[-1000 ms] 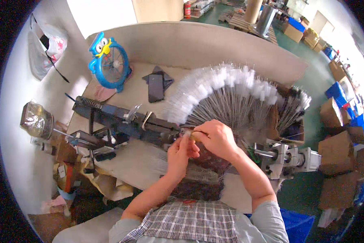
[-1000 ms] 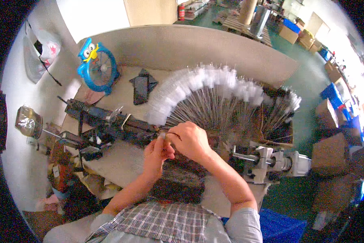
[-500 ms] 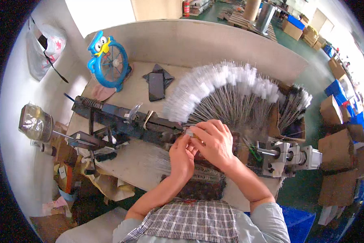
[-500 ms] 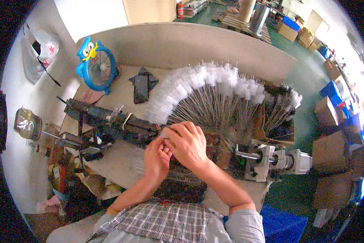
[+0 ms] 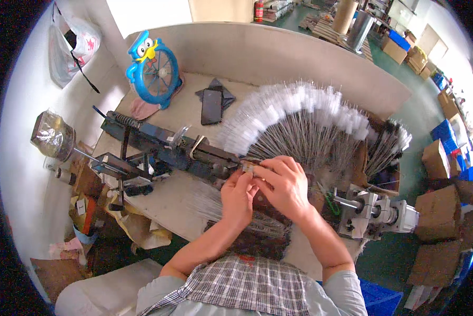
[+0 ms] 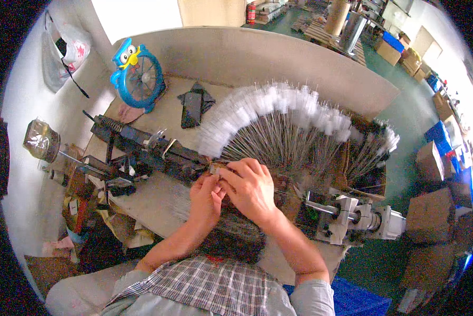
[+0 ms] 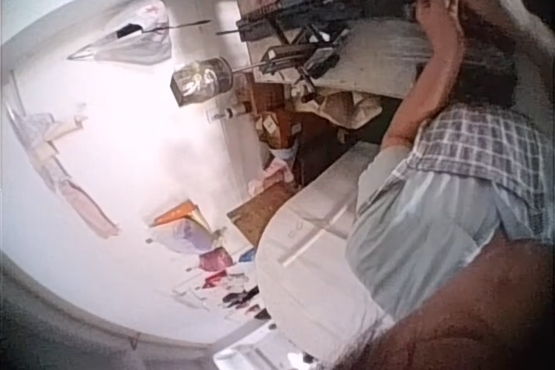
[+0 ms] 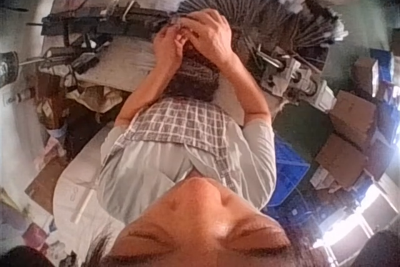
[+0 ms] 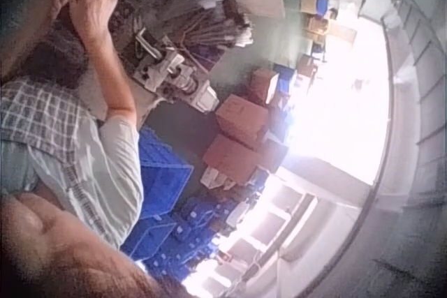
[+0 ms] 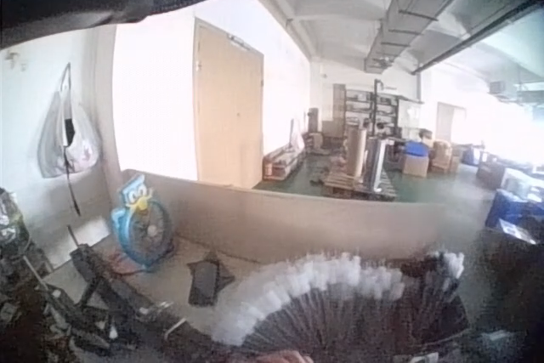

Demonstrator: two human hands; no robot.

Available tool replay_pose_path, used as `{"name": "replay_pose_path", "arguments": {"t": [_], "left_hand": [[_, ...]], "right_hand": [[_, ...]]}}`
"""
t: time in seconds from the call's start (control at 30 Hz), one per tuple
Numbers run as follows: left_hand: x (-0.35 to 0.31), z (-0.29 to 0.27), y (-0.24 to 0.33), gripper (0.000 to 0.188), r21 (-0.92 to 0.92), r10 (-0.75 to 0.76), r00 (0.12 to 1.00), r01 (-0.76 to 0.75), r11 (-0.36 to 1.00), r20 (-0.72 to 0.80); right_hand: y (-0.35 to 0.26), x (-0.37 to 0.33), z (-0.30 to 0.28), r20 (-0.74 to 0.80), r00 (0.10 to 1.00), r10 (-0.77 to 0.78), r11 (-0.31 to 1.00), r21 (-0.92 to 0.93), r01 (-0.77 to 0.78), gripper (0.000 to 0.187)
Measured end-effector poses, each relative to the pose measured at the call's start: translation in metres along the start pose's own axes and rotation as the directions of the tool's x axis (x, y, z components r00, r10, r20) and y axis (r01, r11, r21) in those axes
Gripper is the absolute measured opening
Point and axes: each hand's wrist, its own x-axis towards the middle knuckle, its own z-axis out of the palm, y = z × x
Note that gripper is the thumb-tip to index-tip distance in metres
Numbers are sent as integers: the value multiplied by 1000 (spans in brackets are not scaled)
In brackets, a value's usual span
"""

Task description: Assembling and trimming synthetic-bristle brushes using a specialized workshop machine.

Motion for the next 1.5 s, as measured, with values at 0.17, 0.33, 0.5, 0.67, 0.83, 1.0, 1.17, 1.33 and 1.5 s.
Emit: {"name": "replay_pose_path", "arguments": {"t": [0.17, 0.33, 0.5, 0.67, 0.83, 1.0, 1.17, 1.33, 1.5], "left_hand": [[2, 3, -1, 11, -28, -36, 999, 36, 999, -9], [-1, 0, 4, 13, -178, -92, 994, 100, 979, 54], [-4, 9, 6, 12, -101, -52, 999, 51, 994, -3], [0, 5, -1, 12, -49, -30, 999, 28, 998, -40], [-1, 15, 3, 13, -39, -15, 999, 14, 999, -31], [-1, 12, 2, 13, -22, -39, 999, 38, 999, -26], [0, 8, 7, 38, -73, -76, 996, 79, 994, 35], [-3, 3, 10, 61, -99, -118, 993, 118, 988, 5], [-7, 3, 11, 73, 12, -149, 987, 148, 989, 67]], "right_hand": [[5, -1, 4, 22, 1000, 0, 1000, -12, 0, 25], [-4, 2, 6, -17, 999, 32, 999, 24, -31, 29], [-3, -7, 9, -67, 994, 88, 995, -50, -92, 32], [-3, -8, 0, -46, 999, 18, 995, -95, -22, 27], [3, -12, 2, -44, 998, 52, 996, -68, -55, 22], [2, -9, -3, -48, 998, 30, 996, -79, -34, 24], [-9, -3, -19, 19, 994, 105, 989, -105, -102, 24], [4, -20, -20, 152, 982, 110, 982, -170, -83, 14], [3, -24, -25, 150, 981, 123, 987, -125, -104, 16]]}}
